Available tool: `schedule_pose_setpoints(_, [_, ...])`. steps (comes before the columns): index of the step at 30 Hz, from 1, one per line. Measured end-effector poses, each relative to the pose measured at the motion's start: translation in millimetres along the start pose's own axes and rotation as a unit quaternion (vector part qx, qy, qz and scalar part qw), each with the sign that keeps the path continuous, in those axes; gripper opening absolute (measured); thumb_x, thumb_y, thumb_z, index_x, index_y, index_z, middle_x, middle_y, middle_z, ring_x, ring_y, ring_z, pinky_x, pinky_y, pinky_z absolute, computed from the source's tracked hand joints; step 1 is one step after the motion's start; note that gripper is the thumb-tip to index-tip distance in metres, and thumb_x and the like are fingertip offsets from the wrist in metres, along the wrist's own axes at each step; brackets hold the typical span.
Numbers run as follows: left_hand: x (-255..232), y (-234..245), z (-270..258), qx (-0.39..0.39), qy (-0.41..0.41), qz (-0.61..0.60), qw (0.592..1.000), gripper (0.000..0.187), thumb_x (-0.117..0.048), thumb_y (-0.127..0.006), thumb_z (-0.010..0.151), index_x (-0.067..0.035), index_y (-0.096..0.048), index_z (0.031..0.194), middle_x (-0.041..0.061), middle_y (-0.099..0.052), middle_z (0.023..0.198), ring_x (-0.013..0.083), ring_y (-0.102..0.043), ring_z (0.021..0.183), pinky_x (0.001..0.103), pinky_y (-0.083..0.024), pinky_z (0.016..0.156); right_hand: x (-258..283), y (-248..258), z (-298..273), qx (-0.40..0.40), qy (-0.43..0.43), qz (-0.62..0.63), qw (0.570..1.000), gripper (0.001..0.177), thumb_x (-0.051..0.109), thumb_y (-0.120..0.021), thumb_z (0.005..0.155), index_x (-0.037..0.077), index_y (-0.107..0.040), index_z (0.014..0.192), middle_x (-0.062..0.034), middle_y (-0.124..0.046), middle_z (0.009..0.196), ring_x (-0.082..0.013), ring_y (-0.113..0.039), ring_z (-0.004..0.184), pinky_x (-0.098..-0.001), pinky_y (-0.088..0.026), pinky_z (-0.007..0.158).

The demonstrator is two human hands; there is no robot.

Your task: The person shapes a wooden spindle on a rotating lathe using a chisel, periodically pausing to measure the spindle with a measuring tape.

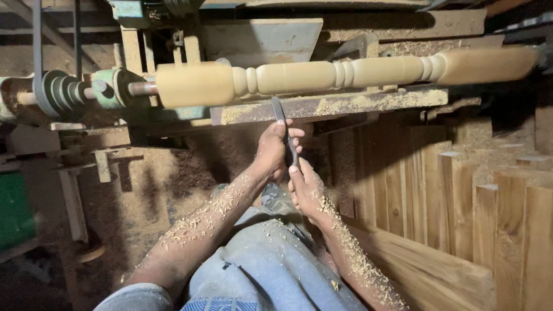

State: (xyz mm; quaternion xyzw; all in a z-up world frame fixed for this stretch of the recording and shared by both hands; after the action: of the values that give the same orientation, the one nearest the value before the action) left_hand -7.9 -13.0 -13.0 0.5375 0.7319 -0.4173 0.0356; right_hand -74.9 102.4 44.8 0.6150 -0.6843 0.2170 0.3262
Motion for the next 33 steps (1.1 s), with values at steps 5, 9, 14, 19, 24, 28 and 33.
schedule_pose_setpoints(5, [-23.0,8.2,-3.2,-0.008,0.064,0.039,0.997,0.035,-0.020,-0.033,0.110,0.000,-0.052,0.132,0.015,-0.074,0.097,0.0108,-0.053,0.057,0.024,-0.051,0.048,-1.6,-44.2,0.8,-0.062,-0.044,0.084,0.994,0.027,0.033,-0.042,0.105,0.020,-0.046,0.128,0.0021,-0.048,0.070,-0.0053,-0.039,0.043,-0.0234,-0.032,0.033])
schedule_pose_setpoints(9, [-44.9,29.2,3.1,0.016,0.137,0.125,0.983,0.036,-0.019,-0.033,0.109,0.001,-0.054,0.130,0.013,-0.075,0.090,0.0109,-0.049,0.051,0.025,-0.047,0.044,3.1,-94.3,-7.1,-0.048,-0.009,0.226,0.973,0.035,0.032,-0.038,0.111,0.007,-0.037,0.135,0.0011,-0.047,0.071,-0.0082,-0.040,0.049,-0.0246,-0.033,0.040])
schedule_pose_setpoints(14, [-54.2,32.0,0.9,0.047,0.175,0.160,0.970,0.037,-0.026,-0.034,0.112,0.002,-0.054,0.128,0.010,-0.072,0.089,0.0095,-0.048,0.051,0.026,-0.046,0.045,15.0,-109.5,-13.7,-0.083,-0.085,0.148,0.982,0.049,0.034,-0.039,0.108,0.015,-0.024,0.151,-0.0023,-0.049,0.066,-0.0118,-0.047,0.051,-0.0270,-0.041,0.046])
schedule_pose_setpoints(19, [-41.1,21.9,1.9,0.037,0.122,0.152,0.980,0.033,-0.026,-0.035,0.110,-0.004,-0.055,0.124,0.012,-0.075,0.094,0.0116,-0.052,0.053,0.027,-0.048,0.049,0.8,-87.8,-0.8,-0.069,-0.037,0.197,0.977,0.043,0.028,-0.042,0.109,0.005,-0.035,0.144,-0.0025,-0.047,0.068,-0.0128,-0.047,0.049,-0.0287,-0.040,0.041])
schedule_pose_setpoints(24, [-20.1,-5.1,-8.1,-0.039,0.047,0.130,0.990,0.037,-0.029,-0.031,0.113,0.000,-0.051,0.104,0.009,-0.065,0.079,0.0130,-0.049,0.053,0.029,-0.047,0.048,0.9,-24.7,-1.0,-0.005,-0.051,0.136,0.989,0.030,0.027,-0.044,0.108,0.009,-0.042,0.131,0.0039,-0.044,0.069,-0.0055,-0.034,0.043,-0.0221,-0.029,0.032])
schedule_pose_setpoints(28, [1.1,-33.3,-4.6,-0.084,0.009,0.004,0.996,0.024,-0.026,-0.032,0.111,-0.005,-0.041,0.102,0.010,-0.064,0.080,0.0129,-0.047,0.054,0.029,-0.044,0.048,17.2,40.9,3.2,0.040,-0.091,-0.024,0.995,0.032,0.032,-0.043,0.110,0.007,-0.050,0.129,0.0039,-0.047,0.068,-0.0055,-0.039,0.043,-0.0211,-0.035,0.034])
schedule_pose_setpoints(33, [3.8,-30.4,-0.2,-0.101,-0.078,0.072,0.989,0.034,-0.029,-0.030,0.115,-0.001,-0.046,0.104,0.012,-0.066,0.084,0.0120,-0.053,0.057,0.027,-0.053,0.052,25.9,46.6,11.0,0.088,-0.045,-0.008,0.995,0.034,0.031,-0.044,0.106,0.016,-0.048,0.136,0.0051,-0.046,0.070,-0.0034,-0.039,0.046,-0.0193,-0.032,0.035])
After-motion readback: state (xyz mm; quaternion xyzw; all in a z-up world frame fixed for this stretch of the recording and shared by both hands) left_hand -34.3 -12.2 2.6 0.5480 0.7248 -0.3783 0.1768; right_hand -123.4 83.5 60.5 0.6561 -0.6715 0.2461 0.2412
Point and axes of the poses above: each hand's wrist, its own z-axis towards the middle knuckle, its own y-axis out of the back of the hand, x = y × z, the point moved 2 cm from there along z, towards the middle knuckle
